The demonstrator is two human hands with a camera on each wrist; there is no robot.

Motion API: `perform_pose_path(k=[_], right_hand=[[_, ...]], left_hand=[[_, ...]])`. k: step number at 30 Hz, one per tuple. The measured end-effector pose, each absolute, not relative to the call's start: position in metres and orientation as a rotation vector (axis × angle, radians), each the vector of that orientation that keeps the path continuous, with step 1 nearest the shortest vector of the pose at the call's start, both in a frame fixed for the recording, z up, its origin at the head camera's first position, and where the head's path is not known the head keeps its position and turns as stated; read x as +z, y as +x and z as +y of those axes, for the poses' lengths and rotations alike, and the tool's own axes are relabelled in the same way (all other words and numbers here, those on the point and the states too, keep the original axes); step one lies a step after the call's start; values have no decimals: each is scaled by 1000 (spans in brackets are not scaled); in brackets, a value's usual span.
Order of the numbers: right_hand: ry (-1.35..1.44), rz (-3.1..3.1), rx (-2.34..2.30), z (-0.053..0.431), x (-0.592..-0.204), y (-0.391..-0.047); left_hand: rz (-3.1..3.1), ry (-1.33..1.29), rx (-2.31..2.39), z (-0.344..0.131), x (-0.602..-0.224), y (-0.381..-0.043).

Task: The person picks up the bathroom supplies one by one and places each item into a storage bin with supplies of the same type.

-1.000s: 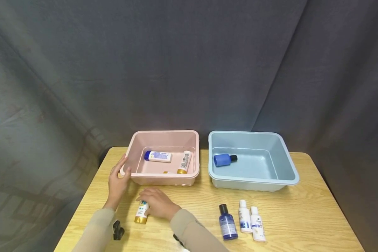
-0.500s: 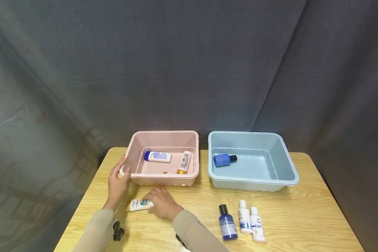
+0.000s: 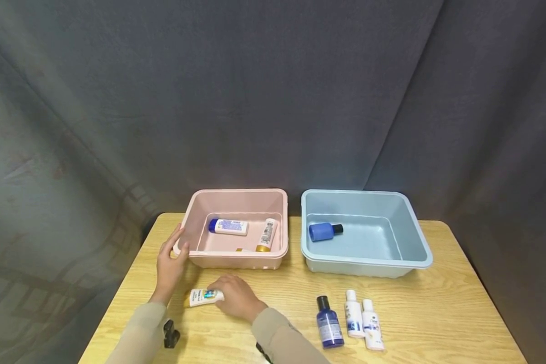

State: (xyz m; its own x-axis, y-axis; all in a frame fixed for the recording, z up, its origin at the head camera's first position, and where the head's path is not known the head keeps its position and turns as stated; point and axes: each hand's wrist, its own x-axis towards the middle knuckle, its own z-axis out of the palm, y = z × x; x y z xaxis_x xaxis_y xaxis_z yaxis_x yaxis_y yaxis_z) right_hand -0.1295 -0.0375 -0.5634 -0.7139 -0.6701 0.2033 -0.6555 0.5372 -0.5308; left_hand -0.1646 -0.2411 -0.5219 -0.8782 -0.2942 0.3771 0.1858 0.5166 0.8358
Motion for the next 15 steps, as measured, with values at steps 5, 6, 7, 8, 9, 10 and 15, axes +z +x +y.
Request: perform_pose_path(k=[5,6,7,8,9,10,15], right_hand=[[-1156,2736,-1013,-34,-561,-129],[-1154,2732,-1031,-34,-560,-128],[-1155,2726,-1049,-33,-559,-128],[-1158,2718,-1070,-33,-558,-127],[-1163,2714,-1088,-32,-557,-127],[-1166,2708,-1107,-32,-556,-127],[-1210,2688,-1160,-28,-549,-124]], left_hand=[[-2294,98,-1345,-241,-520,-165],[-2295,103,-1348,-241,-520,-164],[-2295,108,-1352,-242,-520,-164],[-2293,111,-1355,-242,-519,-164],[-2294,112,-1353,-241,-519,-163],[-2295,110,-1351,-241,-519,-163],[-2310,89,-1308,-241,-518,-163]])
